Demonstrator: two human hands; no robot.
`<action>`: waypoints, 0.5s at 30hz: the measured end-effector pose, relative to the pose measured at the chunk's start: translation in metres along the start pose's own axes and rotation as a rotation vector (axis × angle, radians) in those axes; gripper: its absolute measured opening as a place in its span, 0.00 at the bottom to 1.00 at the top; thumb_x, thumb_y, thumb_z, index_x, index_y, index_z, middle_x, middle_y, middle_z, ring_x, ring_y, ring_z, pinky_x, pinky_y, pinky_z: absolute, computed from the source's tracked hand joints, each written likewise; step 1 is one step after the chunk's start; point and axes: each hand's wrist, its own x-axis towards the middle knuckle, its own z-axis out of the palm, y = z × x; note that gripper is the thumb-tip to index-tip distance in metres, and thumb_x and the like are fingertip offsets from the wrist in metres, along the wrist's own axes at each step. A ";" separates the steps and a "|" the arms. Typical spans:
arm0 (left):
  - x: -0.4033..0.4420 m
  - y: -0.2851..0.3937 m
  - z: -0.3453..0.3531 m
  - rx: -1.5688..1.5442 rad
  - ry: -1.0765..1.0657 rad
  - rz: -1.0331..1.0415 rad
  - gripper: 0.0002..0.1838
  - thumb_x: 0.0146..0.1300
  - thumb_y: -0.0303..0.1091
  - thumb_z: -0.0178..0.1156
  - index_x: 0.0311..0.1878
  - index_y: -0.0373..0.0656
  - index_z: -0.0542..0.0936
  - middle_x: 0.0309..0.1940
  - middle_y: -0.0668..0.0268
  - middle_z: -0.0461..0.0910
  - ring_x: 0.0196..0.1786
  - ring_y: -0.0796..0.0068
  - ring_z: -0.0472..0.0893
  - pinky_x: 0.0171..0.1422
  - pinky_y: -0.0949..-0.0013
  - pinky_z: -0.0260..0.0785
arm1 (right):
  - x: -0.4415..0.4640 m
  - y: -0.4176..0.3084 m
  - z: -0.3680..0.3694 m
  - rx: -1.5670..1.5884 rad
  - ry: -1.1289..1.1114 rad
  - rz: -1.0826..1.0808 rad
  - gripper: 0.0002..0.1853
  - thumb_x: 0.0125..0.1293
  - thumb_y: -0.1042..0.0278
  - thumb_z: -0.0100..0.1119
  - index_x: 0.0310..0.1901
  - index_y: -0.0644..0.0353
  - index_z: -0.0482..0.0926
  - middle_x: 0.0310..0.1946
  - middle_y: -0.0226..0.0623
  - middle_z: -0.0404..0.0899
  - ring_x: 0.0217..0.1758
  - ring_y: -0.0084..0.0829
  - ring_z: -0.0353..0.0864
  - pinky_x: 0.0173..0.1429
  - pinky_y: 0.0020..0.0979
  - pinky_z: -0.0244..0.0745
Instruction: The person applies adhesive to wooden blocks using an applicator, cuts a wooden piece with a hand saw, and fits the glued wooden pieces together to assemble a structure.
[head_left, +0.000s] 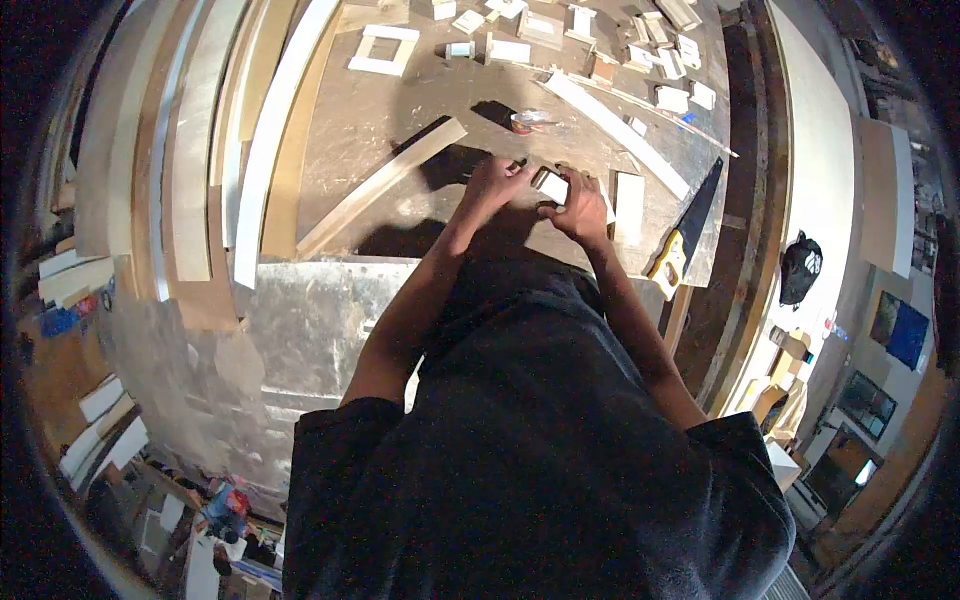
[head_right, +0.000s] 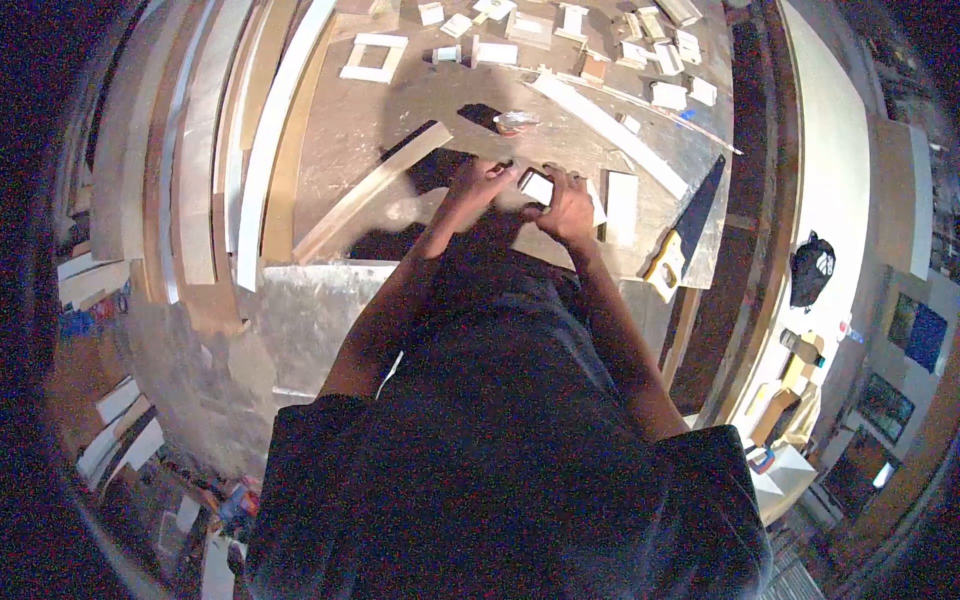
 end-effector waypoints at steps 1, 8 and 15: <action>-0.007 0.000 -0.005 -0.025 0.011 0.003 0.30 0.62 0.61 0.63 0.38 0.36 0.86 0.33 0.50 0.87 0.40 0.50 0.88 0.45 0.54 0.78 | 0.001 -0.001 0.004 -0.040 -0.039 0.081 0.42 0.45 0.55 0.79 0.62 0.57 0.71 0.53 0.47 0.81 0.57 0.52 0.78 0.61 0.48 0.72; -0.005 -0.041 -0.010 -0.043 -0.011 -0.060 0.28 0.65 0.59 0.62 0.38 0.36 0.84 0.28 0.55 0.85 0.33 0.59 0.86 0.42 0.58 0.76 | 0.005 0.007 0.015 -0.071 0.017 0.104 0.36 0.48 0.61 0.75 0.61 0.52 0.72 0.46 0.46 0.82 0.53 0.52 0.79 0.59 0.49 0.74; -0.031 -0.011 -0.025 -0.549 -0.081 0.069 0.23 0.64 0.47 0.69 0.52 0.37 0.82 0.43 0.59 0.87 0.43 0.71 0.86 0.48 0.66 0.78 | 0.014 -0.018 -0.032 0.121 -0.007 0.173 0.33 0.50 0.63 0.76 0.58 0.57 0.72 0.44 0.47 0.84 0.46 0.51 0.84 0.51 0.45 0.78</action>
